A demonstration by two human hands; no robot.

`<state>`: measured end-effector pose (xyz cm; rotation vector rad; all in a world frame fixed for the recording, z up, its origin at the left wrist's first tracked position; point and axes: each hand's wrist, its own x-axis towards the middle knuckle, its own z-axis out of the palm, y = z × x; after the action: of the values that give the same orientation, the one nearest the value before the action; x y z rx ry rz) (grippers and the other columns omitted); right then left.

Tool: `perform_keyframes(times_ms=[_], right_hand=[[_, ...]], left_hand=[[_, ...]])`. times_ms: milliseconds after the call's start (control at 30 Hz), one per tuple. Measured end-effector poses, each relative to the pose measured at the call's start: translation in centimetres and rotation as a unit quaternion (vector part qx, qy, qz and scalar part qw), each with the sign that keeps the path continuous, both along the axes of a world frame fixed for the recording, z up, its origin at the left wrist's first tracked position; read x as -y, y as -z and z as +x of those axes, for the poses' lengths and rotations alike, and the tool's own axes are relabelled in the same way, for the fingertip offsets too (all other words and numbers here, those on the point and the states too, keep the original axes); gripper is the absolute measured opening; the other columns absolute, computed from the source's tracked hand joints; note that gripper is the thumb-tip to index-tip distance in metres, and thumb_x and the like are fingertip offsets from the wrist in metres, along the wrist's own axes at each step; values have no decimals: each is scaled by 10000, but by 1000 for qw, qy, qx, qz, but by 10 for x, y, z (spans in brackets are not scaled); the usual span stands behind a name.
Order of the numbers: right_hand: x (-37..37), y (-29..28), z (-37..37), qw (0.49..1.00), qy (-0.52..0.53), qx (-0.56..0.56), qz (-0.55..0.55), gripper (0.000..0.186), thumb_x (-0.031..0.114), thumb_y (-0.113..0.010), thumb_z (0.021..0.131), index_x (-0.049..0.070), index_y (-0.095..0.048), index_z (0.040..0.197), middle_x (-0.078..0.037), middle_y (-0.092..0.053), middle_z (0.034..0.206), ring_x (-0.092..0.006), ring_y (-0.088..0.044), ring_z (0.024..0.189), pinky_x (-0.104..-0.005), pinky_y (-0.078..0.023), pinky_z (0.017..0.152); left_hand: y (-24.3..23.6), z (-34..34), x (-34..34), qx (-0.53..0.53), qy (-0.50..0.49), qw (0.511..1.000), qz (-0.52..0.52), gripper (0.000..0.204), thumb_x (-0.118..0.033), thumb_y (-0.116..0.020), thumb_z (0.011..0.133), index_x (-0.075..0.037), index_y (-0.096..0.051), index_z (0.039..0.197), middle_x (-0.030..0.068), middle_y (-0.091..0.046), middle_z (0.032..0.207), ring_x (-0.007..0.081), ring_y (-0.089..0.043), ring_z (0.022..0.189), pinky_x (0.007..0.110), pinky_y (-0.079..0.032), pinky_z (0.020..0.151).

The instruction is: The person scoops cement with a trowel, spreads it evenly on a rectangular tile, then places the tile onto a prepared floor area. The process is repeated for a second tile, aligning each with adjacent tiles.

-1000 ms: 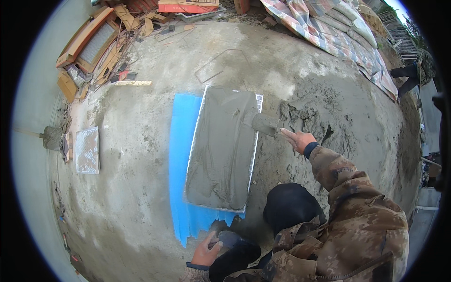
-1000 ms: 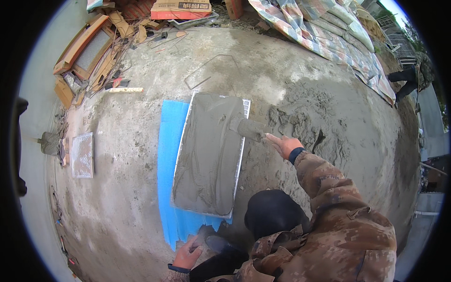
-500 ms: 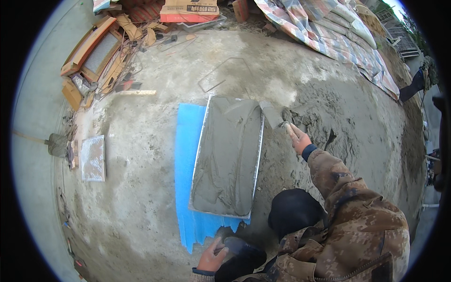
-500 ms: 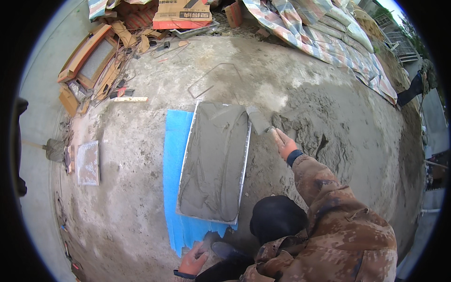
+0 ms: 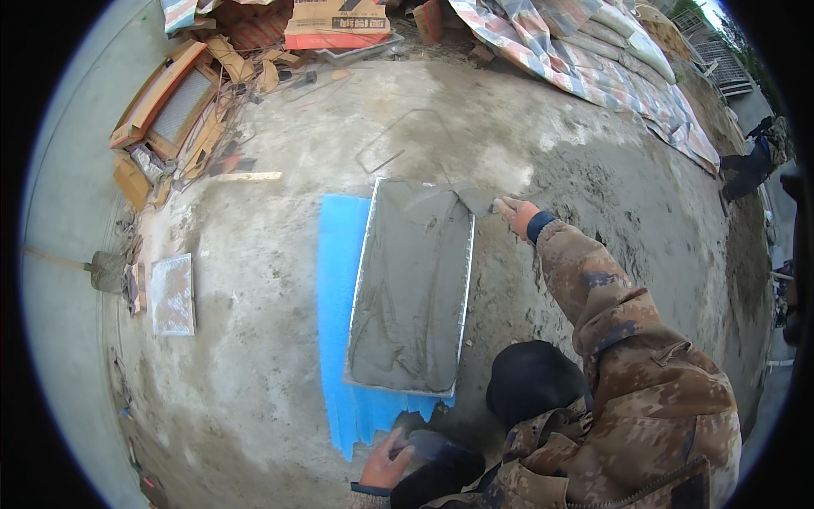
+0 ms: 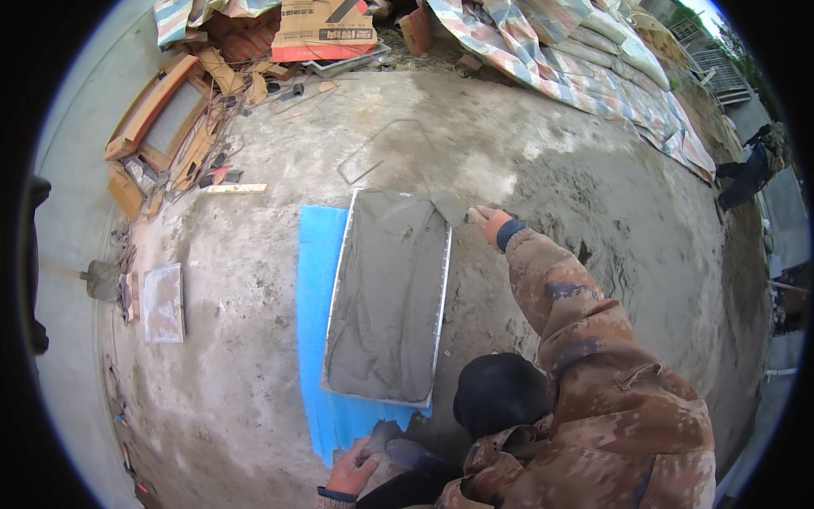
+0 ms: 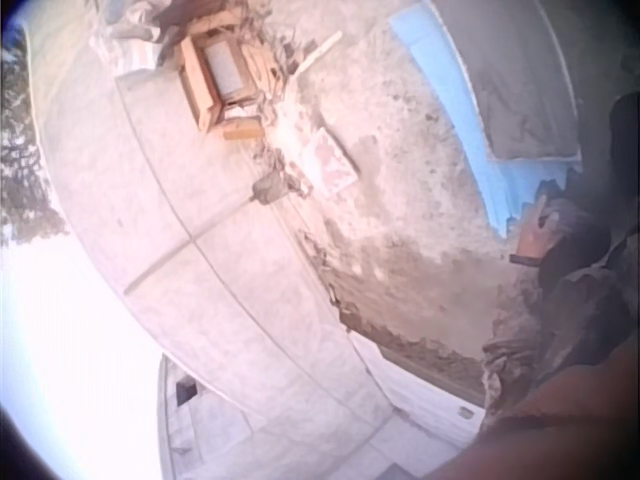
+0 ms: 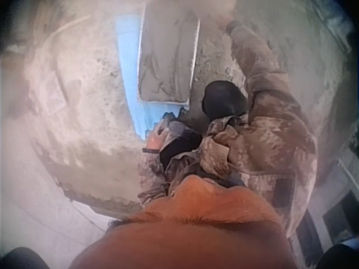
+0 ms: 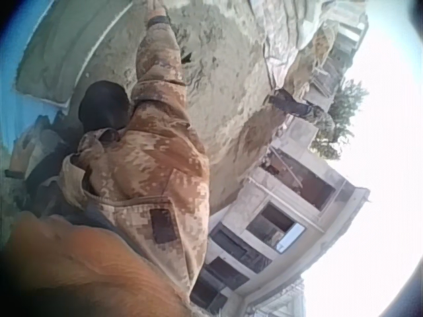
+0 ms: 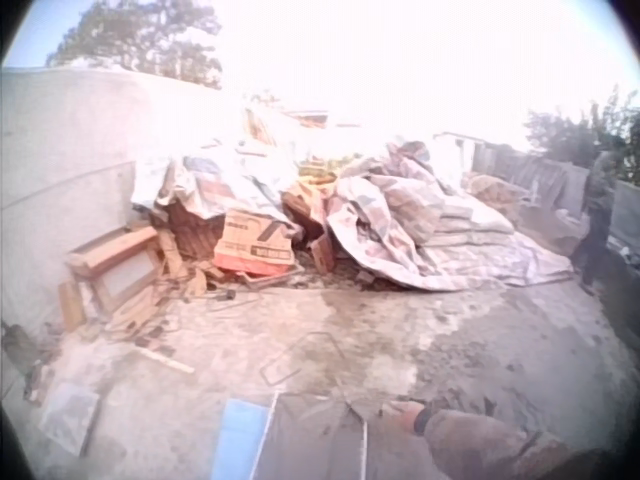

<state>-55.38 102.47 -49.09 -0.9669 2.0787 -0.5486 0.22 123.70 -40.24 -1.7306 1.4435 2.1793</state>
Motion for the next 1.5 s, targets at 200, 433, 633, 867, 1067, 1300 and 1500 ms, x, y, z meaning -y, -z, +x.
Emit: perform_keyframes(times_ms=[200, 433, 633, 867, 1067, 1300, 1500], right_hand=[[-63, -12, -21, 984, 163, 59, 43, 603, 524, -508, 998, 144, -478, 1465, -41, -534, 620, -146, -427, 420, -340, -349, 411], [-82, 0, 10, 964, 227, 137, -9, 639, 545, -559, 966, 216, -435, 1500, 2, -445, 571, -118, -390, 412, -306, -304, 375], [-108, 7, 23, 966, 219, 132, -20, 623, 528, -544, 978, 210, -427, 1501, 9, -442, 578, -116, -415, 399, -289, -344, 366], [-202, 65, 5, 942, 307, 133, 21, 387, 469, -610, 962, 82, -590, 973, -17, -462, 545, -144, -420, 356, -322, -315, 329], [-297, 104, -12, 925, 365, 86, 68, 314, 345, -614, 966, 36, -579, 1004, -42, -486, 560, -191, -477, 408, -366, -347, 372], [-356, 178, -27, 966, 140, -172, 135, 357, 366, -587, 974, 10, -595, 961, -125, -594, 622, -302, -586, 516, -449, -455, 482], [-313, 173, -29, 918, -125, -313, 211, 386, 330, -510, 945, 4, -689, 1051, -260, -687, 1022, -432, -641, 1016, -492, -510, 869]], left_hand=[[0, 6, -6, -15, -37, 999, 26, 724, -263, -687, 926, 72, -354, 1474, 228, -616, 1250, 242, -615, 1132, 346, -488, 969], [0, 4, 2, 1, -11, 999, 34, 736, -271, -685, 923, 76, -346, 1476, 218, -615, 1250, 233, -609, 1132, 342, -484, 969], [3, 3, 5, -1, -8, 1000, 27, 720, -264, -677, 926, 77, -353, 1472, 219, -627, 1234, 234, -617, 1126, 345, -483, 972], [-1, 4, 1, -6, -31, 999, 21, 662, -233, -660, 945, 33, -374, 1480, 186, -631, 1221, 214, -620, 1107, 331, -490, 958], [-5, 2, 1, -6, -59, 997, 58, 688, -268, -668, 939, 18, -372, 1490, 179, -621, 1245, 210, -611, 1118, 329, -493, 947], [10, 4, 8, 0, -28, 999, 36, 652, -257, -663, 939, 18, -405, 1472, 178, -638, 1218, 201, -620, 1087, 331, -494, 934], [58, 28, 15, 52, -22, 998, -15, 621, -238, -662, 940, 34, -430, 1448, 132, -679, 1106, 149, -631, 982, 295, -508, 867]])
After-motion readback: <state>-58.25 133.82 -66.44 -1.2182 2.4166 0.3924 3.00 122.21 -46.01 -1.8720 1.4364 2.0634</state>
